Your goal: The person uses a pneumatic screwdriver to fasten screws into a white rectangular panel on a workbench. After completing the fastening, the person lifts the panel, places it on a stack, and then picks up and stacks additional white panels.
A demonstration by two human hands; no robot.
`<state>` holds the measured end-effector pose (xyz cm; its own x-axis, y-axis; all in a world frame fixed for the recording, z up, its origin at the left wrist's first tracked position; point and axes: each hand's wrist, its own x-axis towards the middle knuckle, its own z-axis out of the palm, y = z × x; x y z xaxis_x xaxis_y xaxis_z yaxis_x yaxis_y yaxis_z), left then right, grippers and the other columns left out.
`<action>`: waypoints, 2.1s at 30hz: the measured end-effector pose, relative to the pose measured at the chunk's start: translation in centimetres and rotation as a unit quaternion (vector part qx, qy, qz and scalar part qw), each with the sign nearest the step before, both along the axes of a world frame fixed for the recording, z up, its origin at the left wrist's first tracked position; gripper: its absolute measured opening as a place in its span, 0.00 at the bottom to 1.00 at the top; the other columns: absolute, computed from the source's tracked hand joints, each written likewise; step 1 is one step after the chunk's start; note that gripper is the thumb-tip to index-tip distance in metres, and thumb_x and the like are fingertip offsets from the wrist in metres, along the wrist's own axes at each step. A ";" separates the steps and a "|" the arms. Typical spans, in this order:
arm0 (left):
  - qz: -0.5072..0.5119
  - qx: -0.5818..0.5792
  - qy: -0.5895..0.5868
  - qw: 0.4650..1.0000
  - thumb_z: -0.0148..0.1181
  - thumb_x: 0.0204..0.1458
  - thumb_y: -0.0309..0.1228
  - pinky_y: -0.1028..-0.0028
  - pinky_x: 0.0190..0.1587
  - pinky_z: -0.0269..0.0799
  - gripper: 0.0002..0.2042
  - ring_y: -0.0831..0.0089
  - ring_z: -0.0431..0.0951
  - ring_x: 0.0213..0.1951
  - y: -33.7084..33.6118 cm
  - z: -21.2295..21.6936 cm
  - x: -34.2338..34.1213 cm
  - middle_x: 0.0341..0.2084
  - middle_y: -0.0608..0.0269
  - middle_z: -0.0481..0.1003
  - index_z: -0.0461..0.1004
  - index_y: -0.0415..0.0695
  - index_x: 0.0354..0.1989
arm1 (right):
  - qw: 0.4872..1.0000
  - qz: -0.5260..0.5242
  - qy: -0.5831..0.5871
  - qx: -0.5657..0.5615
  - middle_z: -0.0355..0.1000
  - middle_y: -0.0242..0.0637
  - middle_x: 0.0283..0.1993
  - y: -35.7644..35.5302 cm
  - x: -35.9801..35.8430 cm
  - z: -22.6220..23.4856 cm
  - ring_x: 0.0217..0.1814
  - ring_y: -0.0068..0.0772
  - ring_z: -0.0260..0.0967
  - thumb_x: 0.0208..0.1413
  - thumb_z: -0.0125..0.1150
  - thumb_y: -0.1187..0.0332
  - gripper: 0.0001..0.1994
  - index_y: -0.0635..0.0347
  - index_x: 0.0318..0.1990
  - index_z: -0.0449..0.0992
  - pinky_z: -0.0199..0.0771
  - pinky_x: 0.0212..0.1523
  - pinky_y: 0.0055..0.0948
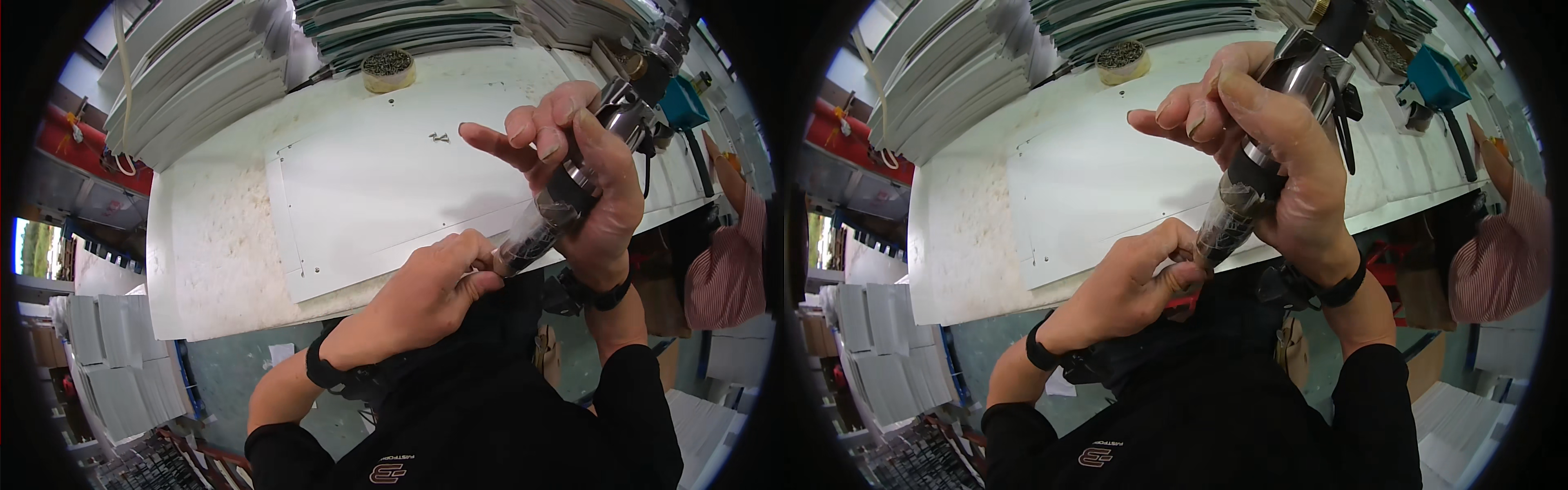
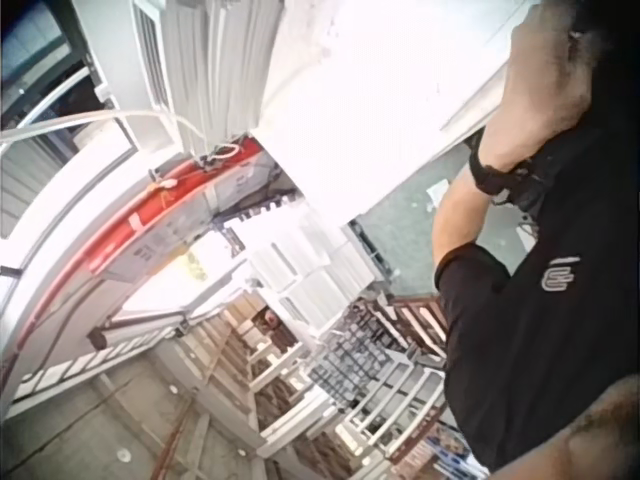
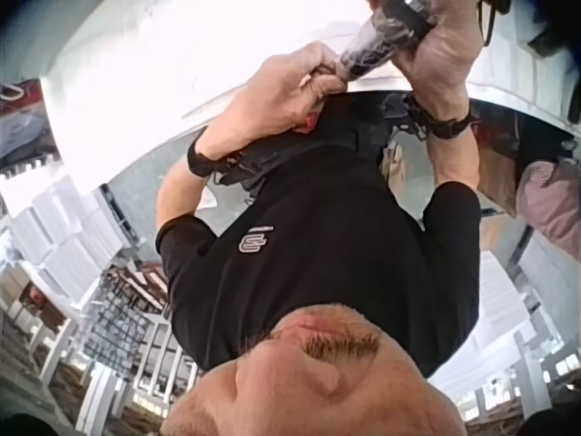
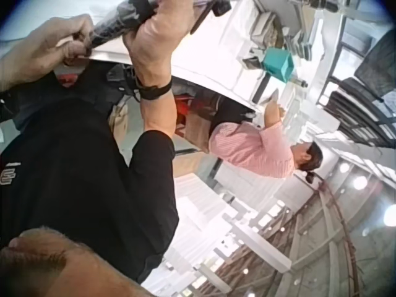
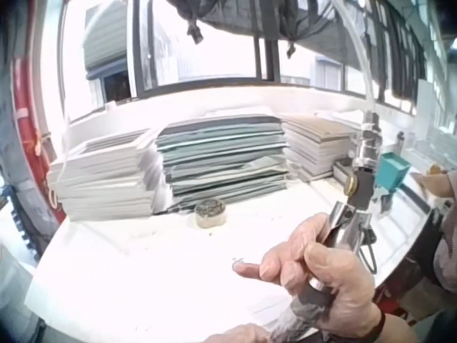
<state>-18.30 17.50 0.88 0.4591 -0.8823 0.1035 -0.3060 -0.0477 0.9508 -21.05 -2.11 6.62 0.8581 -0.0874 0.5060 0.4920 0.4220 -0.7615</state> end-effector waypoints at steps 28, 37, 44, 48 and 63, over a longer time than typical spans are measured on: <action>0.117 0.173 -0.546 0.812 0.61 0.57 0.27 0.62 0.40 0.74 0.04 0.57 0.77 0.38 -5.7 -1.1 14.1 0.31 0.56 0.77 0.75 0.42 0.36 | 0.980 -0.128 -0.089 -0.124 0.68 0.34 0.35 -5.2 5.0 1.5 0.48 0.30 0.74 0.71 0.46 0.65 0.10 0.60 0.39 0.68 0.72 0.66 0.58; 0.194 0.083 -0.141 0.967 0.61 0.56 0.22 0.75 0.37 0.73 0.04 0.77 0.79 0.34 1.3 2.3 8.4 0.33 0.64 0.82 0.71 0.41 0.35 | 0.979 -0.168 -0.114 -0.034 0.64 0.31 0.27 -0.1 5.3 3.3 0.32 0.29 0.74 0.70 0.54 0.59 0.12 0.57 0.37 0.64 0.87 0.32 0.38; 0.342 -0.080 0.128 0.927 0.62 0.58 0.18 0.81 0.36 0.72 0.08 0.83 0.75 0.33 8.8 -1.0 2.0 0.38 0.63 0.78 0.70 0.40 0.42 | 0.991 -0.024 -0.052 0.124 0.66 0.30 0.29 4.0 6.5 3.8 0.32 0.28 0.73 0.72 0.49 0.61 0.10 0.58 0.42 0.65 0.80 0.20 0.25; 0.360 -0.133 0.140 0.913 0.61 0.60 0.16 0.82 0.38 0.75 0.12 0.81 0.76 0.38 10.9 -2.1 0.6 0.40 0.61 0.76 0.68 0.41 0.48 | 0.988 0.010 -0.075 0.134 0.68 0.32 0.30 6.4 7.7 3.8 0.33 0.29 0.75 0.73 0.47 0.62 0.10 0.60 0.43 0.66 0.76 0.16 0.20; 0.323 -0.160 0.175 0.916 0.60 0.64 0.22 0.76 0.46 0.79 0.10 0.78 0.78 0.46 12.3 -2.7 0.7 0.42 0.61 0.76 0.67 0.42 0.50 | 0.986 0.001 -0.047 0.159 0.68 0.32 0.30 10.7 7.7 3.8 0.33 0.28 0.75 0.73 0.48 0.62 0.10 0.59 0.42 0.66 0.74 0.14 0.19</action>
